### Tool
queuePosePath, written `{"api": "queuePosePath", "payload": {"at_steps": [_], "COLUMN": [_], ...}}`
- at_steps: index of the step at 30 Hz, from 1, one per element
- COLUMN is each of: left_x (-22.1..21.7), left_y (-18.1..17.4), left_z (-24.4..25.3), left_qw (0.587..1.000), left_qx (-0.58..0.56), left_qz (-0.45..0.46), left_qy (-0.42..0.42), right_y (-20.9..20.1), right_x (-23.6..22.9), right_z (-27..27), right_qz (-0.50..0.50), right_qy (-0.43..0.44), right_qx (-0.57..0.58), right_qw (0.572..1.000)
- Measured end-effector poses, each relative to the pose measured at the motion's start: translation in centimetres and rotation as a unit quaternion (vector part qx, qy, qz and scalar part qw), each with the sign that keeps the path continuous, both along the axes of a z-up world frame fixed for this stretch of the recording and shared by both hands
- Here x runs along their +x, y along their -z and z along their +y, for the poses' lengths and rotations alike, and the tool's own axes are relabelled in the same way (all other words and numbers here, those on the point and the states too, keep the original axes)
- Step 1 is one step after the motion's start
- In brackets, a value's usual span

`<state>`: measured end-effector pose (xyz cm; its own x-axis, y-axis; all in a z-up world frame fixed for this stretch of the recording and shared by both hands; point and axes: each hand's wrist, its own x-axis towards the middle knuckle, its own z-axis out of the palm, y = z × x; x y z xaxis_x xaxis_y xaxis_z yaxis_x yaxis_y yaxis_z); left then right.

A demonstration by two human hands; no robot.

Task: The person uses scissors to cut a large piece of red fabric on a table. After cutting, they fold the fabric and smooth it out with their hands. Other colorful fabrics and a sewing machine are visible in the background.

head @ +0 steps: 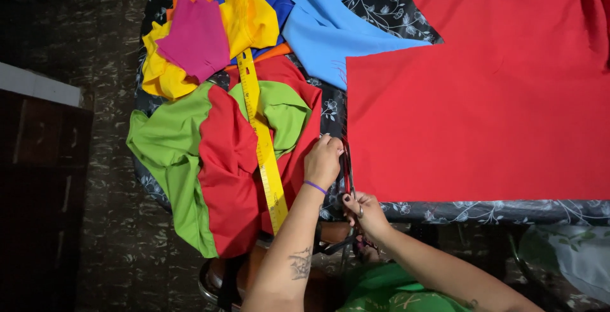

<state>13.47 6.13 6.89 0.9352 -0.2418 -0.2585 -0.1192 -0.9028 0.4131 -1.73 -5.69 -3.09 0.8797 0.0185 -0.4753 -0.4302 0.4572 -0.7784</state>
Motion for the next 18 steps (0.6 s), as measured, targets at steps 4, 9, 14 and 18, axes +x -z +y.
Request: {"api": "queuePosePath", "payload": {"at_steps": [4, 9, 14, 18], "left_x": [-0.1, 0.5, 1.8, 2.5], "left_y": [-0.2, 0.2, 2.1, 4.0], "left_z": [0.1, 0.0, -0.3, -0.3], "left_qw": [1.0, 0.999, 0.995, 0.995], "left_qx": [0.003, -0.009, 0.005, 0.005], "left_qz": [-0.004, -0.043, -0.076, -0.085], "left_qy": [0.002, 0.002, 0.056, 0.052], "right_y": [0.4, -1.0, -2.1, -0.6], "right_x": [0.3, -0.5, 0.2, 0.9], "right_z": [0.2, -0.3, -0.5, -0.2], "right_qz": [0.001, 0.018, 0.025, 0.018], "right_qy": [0.015, 0.003, -0.011, 0.004], "right_qx": [-0.024, -0.014, -0.006, -0.01], "right_qw": [1.0, 1.0, 1.0, 1.0]}}
